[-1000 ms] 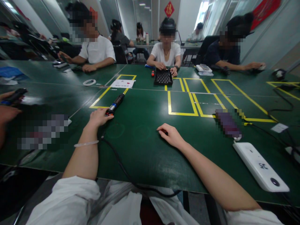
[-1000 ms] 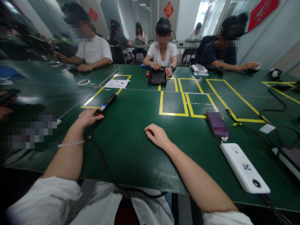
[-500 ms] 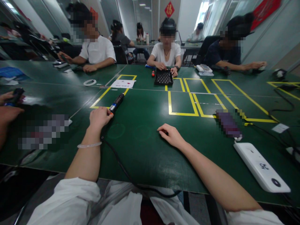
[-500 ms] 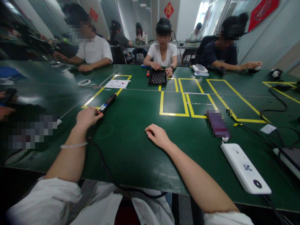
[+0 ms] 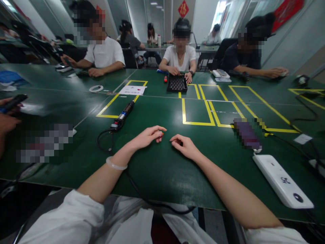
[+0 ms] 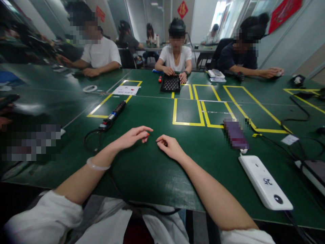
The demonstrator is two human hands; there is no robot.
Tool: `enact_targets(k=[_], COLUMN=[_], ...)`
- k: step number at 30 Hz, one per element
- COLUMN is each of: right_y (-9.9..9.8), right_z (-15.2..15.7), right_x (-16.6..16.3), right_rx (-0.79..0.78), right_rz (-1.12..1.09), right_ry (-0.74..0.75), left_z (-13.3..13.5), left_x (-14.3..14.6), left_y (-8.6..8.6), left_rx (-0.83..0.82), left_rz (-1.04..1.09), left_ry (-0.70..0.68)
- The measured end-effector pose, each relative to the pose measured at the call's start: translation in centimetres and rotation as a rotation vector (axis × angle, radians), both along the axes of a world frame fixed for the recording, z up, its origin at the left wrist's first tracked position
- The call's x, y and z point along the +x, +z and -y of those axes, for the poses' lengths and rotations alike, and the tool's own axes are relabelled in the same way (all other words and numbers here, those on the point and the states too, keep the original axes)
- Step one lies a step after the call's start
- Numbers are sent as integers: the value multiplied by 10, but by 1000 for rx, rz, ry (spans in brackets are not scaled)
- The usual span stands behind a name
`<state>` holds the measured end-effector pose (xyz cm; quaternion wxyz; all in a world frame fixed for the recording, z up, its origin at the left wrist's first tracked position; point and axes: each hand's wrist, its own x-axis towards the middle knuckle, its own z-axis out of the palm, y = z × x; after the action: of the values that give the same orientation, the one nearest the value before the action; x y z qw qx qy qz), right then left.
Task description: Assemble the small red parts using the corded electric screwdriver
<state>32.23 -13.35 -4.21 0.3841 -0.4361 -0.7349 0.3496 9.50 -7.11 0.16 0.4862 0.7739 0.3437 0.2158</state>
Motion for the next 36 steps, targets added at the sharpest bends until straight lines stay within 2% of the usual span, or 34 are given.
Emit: enact_targets(k=[2,5,9,14,17,21,28,36], right_y=[1,3,4,1,0,-1,-5,-3], right_z=[1,2,3,2,1,1,-1,-2], right_x=[-1,-3,-5,-4,-2,-1,-1,-1], right_rx=[-72,-148,-189,-149,-79,-15,-62,-4], right_rz=[-98,-194,-233,-249,-160,-64,-132,-96], right_ry=[56,155,197,110,32,29,16,-5], left_z=[14,25,25,20,20,22,22,24], left_x=[16,27,28,28,28,28,27,28], left_y=[-2,-7,-14,-21,-23,-24,-26,-24], left_rx=[-105,-191,-224,-290,-270,-237,-94,-59], left_rz=[49,74,76,102,90,98,145,134], left_ry=[-91,-153,-129,-62,-74,-57,-15,7])
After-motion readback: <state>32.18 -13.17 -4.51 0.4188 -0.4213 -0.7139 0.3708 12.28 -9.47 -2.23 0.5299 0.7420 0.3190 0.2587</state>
